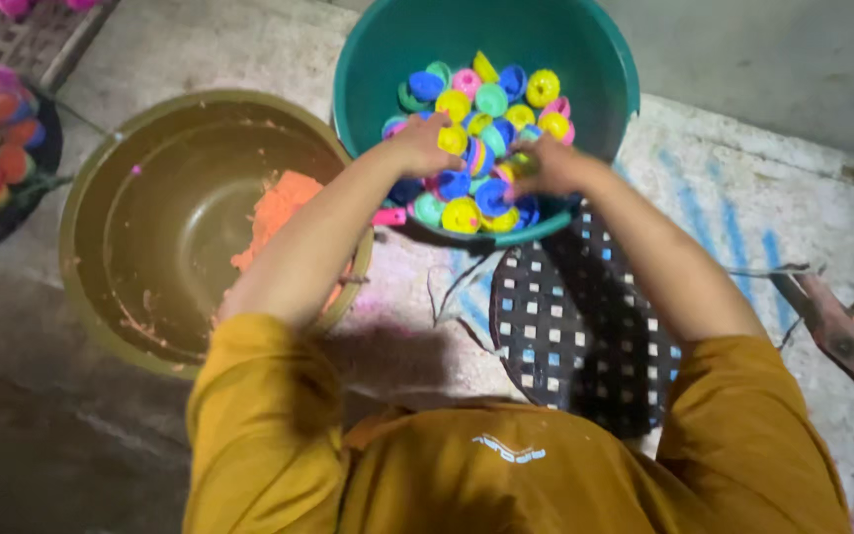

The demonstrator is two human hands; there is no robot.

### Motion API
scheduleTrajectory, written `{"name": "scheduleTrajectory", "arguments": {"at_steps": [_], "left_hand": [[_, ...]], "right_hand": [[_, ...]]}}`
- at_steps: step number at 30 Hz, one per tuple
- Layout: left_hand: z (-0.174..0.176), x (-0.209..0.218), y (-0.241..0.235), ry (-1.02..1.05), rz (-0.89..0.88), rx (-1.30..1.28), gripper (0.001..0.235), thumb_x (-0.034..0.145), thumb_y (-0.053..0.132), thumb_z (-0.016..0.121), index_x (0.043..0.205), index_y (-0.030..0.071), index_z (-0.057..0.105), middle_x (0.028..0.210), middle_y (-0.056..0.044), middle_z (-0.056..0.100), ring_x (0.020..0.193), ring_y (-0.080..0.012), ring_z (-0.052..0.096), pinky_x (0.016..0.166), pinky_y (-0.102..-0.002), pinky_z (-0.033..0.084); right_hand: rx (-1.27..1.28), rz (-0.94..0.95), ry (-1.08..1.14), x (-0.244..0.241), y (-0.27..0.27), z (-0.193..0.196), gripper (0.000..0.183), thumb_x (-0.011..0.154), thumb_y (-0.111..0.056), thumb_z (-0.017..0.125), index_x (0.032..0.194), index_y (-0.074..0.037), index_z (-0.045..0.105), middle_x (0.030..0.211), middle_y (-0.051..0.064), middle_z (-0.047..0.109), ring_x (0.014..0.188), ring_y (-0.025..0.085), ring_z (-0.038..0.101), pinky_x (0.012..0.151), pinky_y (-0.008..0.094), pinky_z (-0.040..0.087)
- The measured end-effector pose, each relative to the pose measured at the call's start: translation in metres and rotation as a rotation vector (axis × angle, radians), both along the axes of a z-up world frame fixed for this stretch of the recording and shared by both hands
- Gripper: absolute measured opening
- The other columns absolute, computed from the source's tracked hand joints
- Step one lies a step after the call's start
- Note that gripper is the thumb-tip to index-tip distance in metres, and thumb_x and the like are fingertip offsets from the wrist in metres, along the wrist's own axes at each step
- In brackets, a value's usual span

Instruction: The person arranges colorful plastic molds on a perforated tray, then uses a wooden press tool to fill each mold with orange dough from a bowl. The filled molds remain on the tray as the person continues the process.

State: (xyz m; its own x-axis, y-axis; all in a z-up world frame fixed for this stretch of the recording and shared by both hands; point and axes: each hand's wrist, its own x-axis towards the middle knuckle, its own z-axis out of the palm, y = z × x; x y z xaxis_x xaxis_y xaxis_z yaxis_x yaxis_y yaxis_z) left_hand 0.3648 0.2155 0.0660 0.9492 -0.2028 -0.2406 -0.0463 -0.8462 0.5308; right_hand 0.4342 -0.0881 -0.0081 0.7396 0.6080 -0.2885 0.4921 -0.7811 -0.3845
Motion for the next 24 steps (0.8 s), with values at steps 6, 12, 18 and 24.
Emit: {"name": "scheduleTrajectory", "arguments": {"at_steps": [6, 12, 18, 24], "left_hand": [[-0.06, 0.072, 0.021, 0.354, 0.177, 0.099, 0.119, 0.073, 0.076, 0.071, 0.164, 0.023, 0.016, 0.166, -0.029, -0.004, 0.152, -0.0465, 0.021, 0.121, -0.051, 0.029], [-0.104, 0.075, 0.032, 0.495, 0.118, 0.071, 0.112, 0.077, 0.084, 0.064, 0.161, 0.02, 0.026, 0.164, -0.026, 0.002, 0.147, -0.0413, 0.028, 0.109, -0.053, 0.04], [-0.095, 0.069, 0.032, 0.49, 0.233, -0.319, 0.109, 0.068, 0.082, 0.064, 0.157, 0.025, 0.035, 0.152, -0.018, 0.042, 0.128, -0.0349, 0.062, 0.091, -0.053, 0.058], [-0.096, 0.073, 0.02, 0.499, 0.327, -0.55, 0.094, 0.079, 0.076, 0.061, 0.152, 0.02, 0.041, 0.152, -0.015, 0.035, 0.13, -0.0304, 0.052, 0.088, -0.057, 0.055]], "right_hand": [[-0.192, 0.081, 0.073, 0.007, 0.079, 0.01, 0.14, 0.067, -0.067, 0.096, 0.162, -0.026, 0.0, 0.166, 0.023, 0.002, 0.149, 0.058, 0.009, 0.115, 0.056, 0.024], [-0.232, -0.142, 0.194, -0.018, 0.095, 0.014, 0.139, 0.056, -0.046, 0.095, 0.166, -0.038, 0.011, 0.167, 0.031, 0.015, 0.14, 0.056, 0.043, 0.116, 0.054, 0.04], [0.148, -0.13, 0.146, -0.016, 0.097, -0.007, 0.14, 0.06, -0.051, 0.1, 0.162, -0.025, 0.008, 0.155, 0.042, 0.022, 0.14, 0.056, 0.036, 0.115, 0.051, 0.038], [0.28, -0.117, 0.131, -0.005, 0.099, -0.045, 0.144, 0.059, -0.044, 0.096, 0.167, -0.015, 0.005, 0.15, 0.038, 0.029, 0.139, 0.056, 0.033, 0.117, 0.05, 0.035]]}}
